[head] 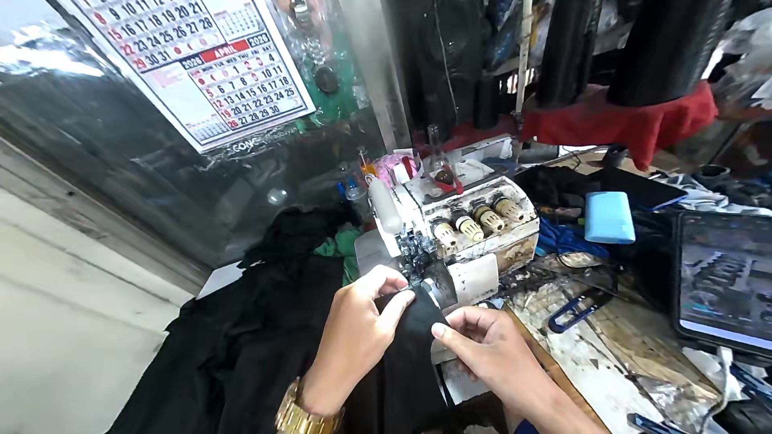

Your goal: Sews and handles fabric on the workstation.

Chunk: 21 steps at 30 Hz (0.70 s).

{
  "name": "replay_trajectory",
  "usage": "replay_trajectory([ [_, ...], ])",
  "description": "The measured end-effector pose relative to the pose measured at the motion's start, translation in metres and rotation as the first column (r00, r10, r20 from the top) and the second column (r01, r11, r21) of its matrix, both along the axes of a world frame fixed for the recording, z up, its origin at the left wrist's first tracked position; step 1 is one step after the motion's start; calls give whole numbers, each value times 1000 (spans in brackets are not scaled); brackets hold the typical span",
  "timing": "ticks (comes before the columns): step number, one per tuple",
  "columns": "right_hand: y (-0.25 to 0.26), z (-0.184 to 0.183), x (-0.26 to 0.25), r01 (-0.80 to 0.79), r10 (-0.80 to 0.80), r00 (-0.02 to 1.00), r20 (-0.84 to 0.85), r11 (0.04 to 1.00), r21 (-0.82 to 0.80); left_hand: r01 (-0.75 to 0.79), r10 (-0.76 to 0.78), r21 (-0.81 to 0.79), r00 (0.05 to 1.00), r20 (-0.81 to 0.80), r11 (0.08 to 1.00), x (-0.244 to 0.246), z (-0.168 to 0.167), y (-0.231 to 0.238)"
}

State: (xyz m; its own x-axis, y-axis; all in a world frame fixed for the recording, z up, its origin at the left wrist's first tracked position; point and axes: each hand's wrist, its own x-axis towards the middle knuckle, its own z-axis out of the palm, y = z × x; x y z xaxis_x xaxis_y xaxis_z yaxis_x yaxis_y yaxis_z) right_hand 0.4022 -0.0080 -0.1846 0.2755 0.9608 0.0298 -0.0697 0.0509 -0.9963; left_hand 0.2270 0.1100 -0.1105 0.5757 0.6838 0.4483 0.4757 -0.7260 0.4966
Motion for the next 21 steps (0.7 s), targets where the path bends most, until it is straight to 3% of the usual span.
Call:
replay_trajectory([
  [7,-2,-3,1,-6,6,1000,-7,1000,-2,102,-86,91,982,-171,991,-2,5,8],
  [15,4,-4,1,51,-50,998,-40,998,24,-12,12,0,1000,-28,1000,5,4,9],
  [21,10,2,-9,158,-154,983,-105,987,35,-91,87,138,996,34,986,10,-8,9],
])
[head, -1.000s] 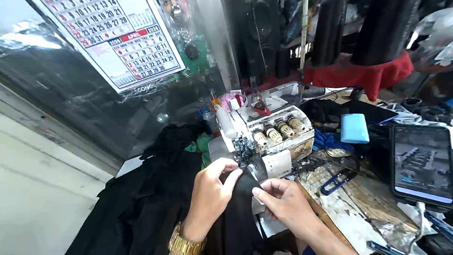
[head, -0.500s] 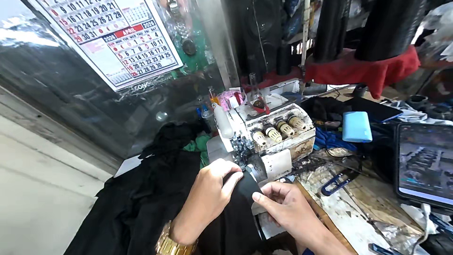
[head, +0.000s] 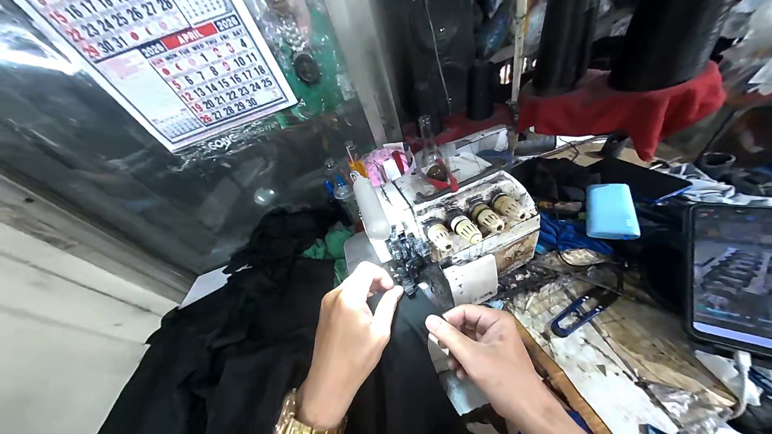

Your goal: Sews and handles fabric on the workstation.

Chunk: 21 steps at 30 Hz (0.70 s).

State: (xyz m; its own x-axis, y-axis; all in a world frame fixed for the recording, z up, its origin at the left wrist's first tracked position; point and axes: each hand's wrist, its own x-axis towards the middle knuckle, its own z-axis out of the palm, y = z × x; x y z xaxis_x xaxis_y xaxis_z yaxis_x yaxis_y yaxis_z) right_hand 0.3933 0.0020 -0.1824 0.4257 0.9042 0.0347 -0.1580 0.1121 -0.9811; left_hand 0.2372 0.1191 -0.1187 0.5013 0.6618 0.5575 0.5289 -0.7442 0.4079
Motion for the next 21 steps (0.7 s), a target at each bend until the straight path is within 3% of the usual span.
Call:
replay_trajectory([
  [10,-5,1,-1,-20,21,997,69,1000,-17,39,-36,28,993,-112,999,-3,5,-6],
  [15,-17,0,-3,-48,47,998,49,999,17,64,-64,-1,995,-80,998,-8,3,-14],
  [21,-24,4,-7,-93,90,995,50,993,70,121,-120,-4,982,-148,993,-10,9,-17],
])
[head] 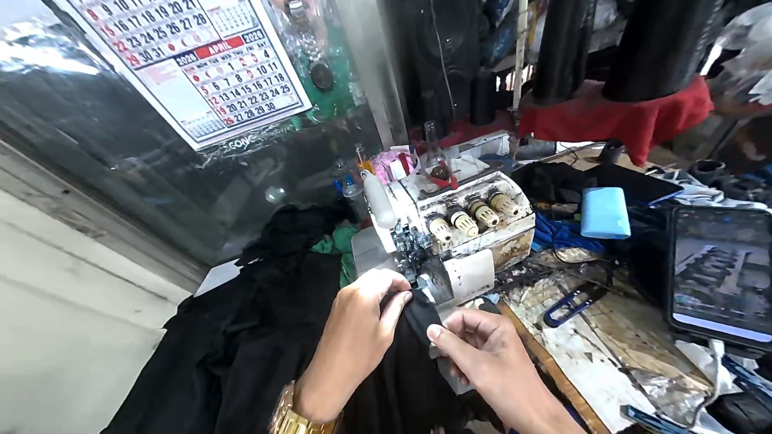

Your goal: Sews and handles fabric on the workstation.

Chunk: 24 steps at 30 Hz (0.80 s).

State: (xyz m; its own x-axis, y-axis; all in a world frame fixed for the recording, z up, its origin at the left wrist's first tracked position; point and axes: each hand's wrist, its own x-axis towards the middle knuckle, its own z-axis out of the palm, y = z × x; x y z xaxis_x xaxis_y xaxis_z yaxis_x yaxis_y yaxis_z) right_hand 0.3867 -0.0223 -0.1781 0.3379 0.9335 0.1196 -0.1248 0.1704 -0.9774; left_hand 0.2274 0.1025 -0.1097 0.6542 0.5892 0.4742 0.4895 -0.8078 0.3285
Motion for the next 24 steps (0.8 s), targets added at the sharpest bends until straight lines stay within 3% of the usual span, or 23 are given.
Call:
replay_trajectory([
  [9,8,-7,5,38,-40,999,-37,998,-43,15,-15,24,999,-32,1000,3,2,5],
  [18,20,-3,8,78,-79,996,-34,996,-37,-32,41,-141,998,57,990,7,5,17],
  [24,23,-3,3,128,-128,992,-12,991,-30,-97,97,3,993,73,995,10,-3,14],
])
